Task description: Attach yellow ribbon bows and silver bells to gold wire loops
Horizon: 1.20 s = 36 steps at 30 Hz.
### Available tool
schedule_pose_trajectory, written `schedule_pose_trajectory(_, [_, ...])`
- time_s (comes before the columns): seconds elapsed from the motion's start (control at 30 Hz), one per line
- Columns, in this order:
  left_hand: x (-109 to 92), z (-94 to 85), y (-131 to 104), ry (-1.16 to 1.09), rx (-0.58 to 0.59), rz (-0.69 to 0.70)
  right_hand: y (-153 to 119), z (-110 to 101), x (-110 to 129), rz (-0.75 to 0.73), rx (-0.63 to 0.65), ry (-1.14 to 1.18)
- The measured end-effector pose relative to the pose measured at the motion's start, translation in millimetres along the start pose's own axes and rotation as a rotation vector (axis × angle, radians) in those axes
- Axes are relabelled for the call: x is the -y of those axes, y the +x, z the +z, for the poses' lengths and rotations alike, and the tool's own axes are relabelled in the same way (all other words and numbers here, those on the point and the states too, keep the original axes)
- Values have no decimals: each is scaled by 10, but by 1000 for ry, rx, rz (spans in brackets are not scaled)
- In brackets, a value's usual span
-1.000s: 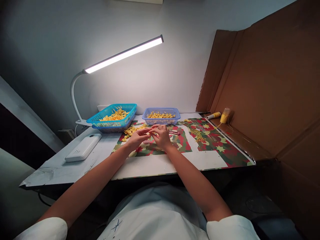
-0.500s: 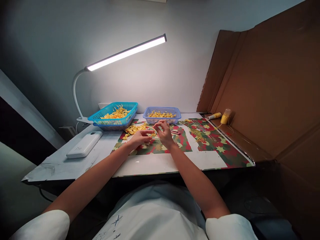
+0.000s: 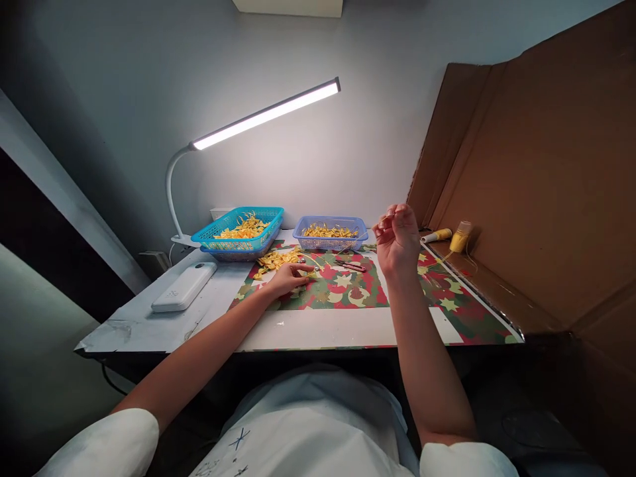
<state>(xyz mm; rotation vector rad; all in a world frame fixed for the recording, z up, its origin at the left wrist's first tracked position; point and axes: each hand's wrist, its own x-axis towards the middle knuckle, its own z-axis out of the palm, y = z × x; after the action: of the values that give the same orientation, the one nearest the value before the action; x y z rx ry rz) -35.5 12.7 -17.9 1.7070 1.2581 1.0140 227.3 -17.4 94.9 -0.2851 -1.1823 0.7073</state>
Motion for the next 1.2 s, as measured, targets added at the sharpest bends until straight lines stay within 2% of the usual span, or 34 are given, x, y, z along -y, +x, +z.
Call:
schedule_pose_trajectory(0.2, [-20,15,-55,151,-42,91,-13,104,-15,68,-15,31])
schedule_pose_trajectory(0.27, [-23,0,-57,202,-81,153,-35,142,-77,122,-15,8])
schedule_pose_trajectory(0.43, [-1,-97,25,304,-195,273,-83,200,-354,235,82,-56])
schedule_pose_trajectory(0.5, [11,-128,87,326,-185,307,-105,200,-506,305,95,-90])
schedule_pose_trajectory(0.63, [11,-113,235,351,-56,362,-206,176,-820,440,110,-162])
schedule_pose_trajectory(0.77, [1,-37,369,374,40,342,-408,160,-1044,555,191,-285])
schedule_pose_trajectory(0.9, [29,12,437,350,86,283,-605,165,-1134,627,299,-405])
schedule_pose_trajectory(1.03, [94,-14,418,238,46,224,-694,192,-1167,658,368,-466])
schedule_pose_trajectory(1.2, [154,-76,374,19,-2,173,-718,267,-1185,611,349,-443])
